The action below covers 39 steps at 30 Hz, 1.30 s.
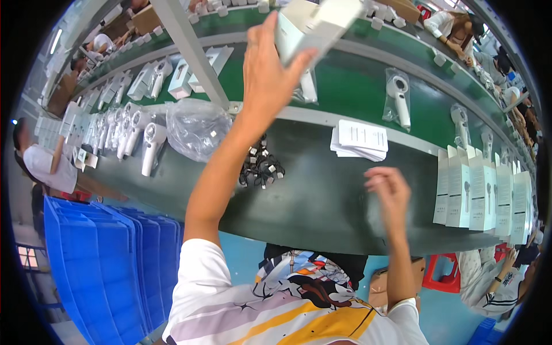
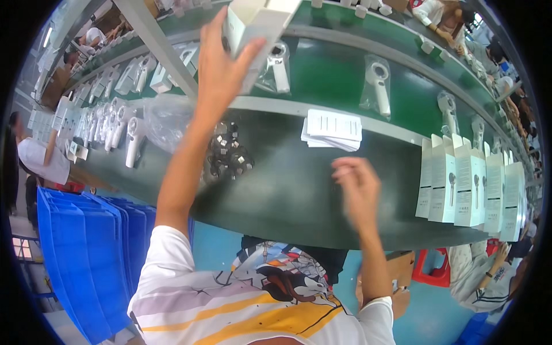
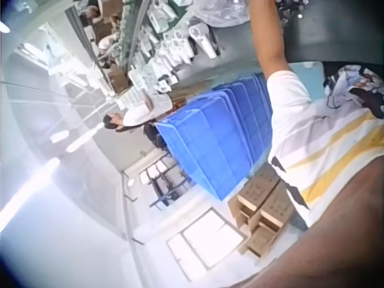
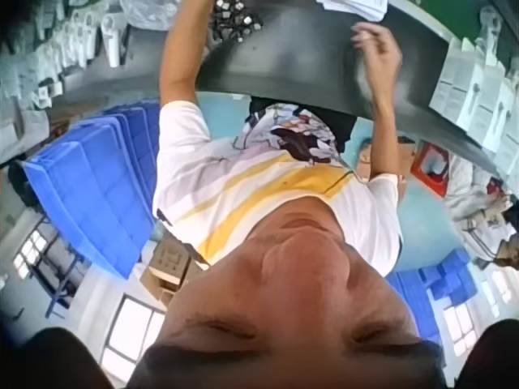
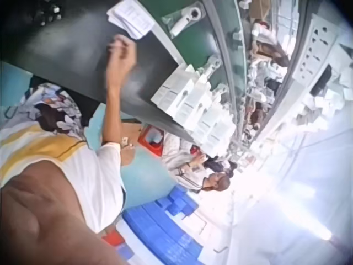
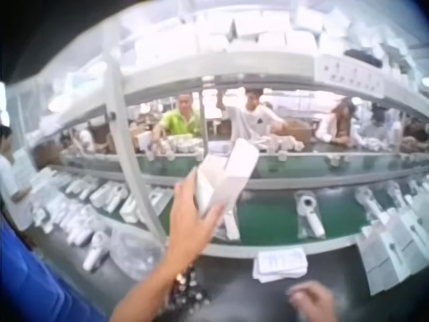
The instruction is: Packaging electronic devices by placing charging cables and manuals into boxes on an assembly line.
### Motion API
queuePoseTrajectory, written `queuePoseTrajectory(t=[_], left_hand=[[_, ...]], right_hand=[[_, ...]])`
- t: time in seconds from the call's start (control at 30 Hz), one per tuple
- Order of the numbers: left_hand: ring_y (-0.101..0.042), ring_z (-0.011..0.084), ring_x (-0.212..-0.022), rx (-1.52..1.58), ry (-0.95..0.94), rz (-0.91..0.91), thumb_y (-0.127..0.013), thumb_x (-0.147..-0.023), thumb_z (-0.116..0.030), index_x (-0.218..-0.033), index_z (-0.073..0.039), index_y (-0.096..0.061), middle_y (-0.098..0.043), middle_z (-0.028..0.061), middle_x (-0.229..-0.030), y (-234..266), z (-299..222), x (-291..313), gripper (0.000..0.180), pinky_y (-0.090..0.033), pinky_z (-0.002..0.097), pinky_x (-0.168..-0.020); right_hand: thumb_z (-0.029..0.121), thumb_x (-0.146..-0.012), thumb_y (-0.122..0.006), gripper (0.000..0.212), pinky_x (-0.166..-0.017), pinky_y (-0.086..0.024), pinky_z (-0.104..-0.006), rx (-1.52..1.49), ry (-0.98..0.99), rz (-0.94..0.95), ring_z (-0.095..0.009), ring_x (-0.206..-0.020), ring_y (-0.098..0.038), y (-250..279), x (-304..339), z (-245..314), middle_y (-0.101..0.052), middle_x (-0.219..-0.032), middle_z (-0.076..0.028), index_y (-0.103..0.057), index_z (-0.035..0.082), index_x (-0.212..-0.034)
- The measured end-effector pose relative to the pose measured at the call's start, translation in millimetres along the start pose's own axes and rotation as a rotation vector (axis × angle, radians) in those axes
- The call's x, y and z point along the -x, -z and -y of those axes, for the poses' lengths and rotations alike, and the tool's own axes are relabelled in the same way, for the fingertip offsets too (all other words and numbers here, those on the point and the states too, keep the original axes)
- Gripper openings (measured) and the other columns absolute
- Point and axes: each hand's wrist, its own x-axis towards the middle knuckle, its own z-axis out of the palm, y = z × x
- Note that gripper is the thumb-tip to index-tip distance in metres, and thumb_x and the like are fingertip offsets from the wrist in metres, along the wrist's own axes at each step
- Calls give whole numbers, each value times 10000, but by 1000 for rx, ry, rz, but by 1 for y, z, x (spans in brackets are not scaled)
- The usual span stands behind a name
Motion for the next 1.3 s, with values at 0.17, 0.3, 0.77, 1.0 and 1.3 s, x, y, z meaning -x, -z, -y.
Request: queuePoseTrajectory(t=[0.17, 0.3, 0.77, 1.0, 1.3], left_hand=[[-503, 416, -1087, -282, 148, 25, -720, -757, -348, -1292, 61, -417, -482, 256, -1198, -56, 87, -54, 738, -414, 497, -878], [-487, 404, -1122, -426, 260, 79, -705, -764, -341, -1283, 46, -427, -477, 239, -1218, -94, 155, -47, 705, -396, 526, -886], [-548, 273, -1177, 805, 316, 452, -433, -982, -259, -1309, 58, -486, -558, 201, -1274, 40, -84, 50, 458, -376, 366, -1050], [-584, 258, -1047, 1055, 571, 725, -499, -908, -184, -1174, 37, -526, -586, 183, -1149, 124, -183, 198, 347, -436, 372, -900], [-631, 238, -881, 1484, 335, 1183, -583, -812, -88, -1000, 11, -577, -622, 160, -989, 66, -177, 171, 212, -512, 379, -708]], right_hand=[[78, -871, -601, 251, -720, -494, -258, 136, 53, 375, -122, -818, -612, -76, -8, -26, -661, -1008, -77, -610, 20, -1115], [122, -841, -650, 311, -687, -505, -304, 196, 164, 400, -191, -759, -616, -125, -18, -33, -647, -1015, -120, -589, 17, -1127], [150, -774, -633, 252, -708, -498, -460, 509, 349, 189, -370, -870, -576, -176, -18, -55, -536, -949, -170, -506, 46, -964], [49, -758, -619, 201, -656, -474, -453, 395, 319, 145, -359, -790, -573, -149, -39, -45, -555, -884, -151, -506, 38, -924], [55, -890, -618, 216, -771, -481, -269, -230, -36, 247, -107, -884, -612, -77, -8, -27, -648, -960, -54, -594, 25, -1103]])
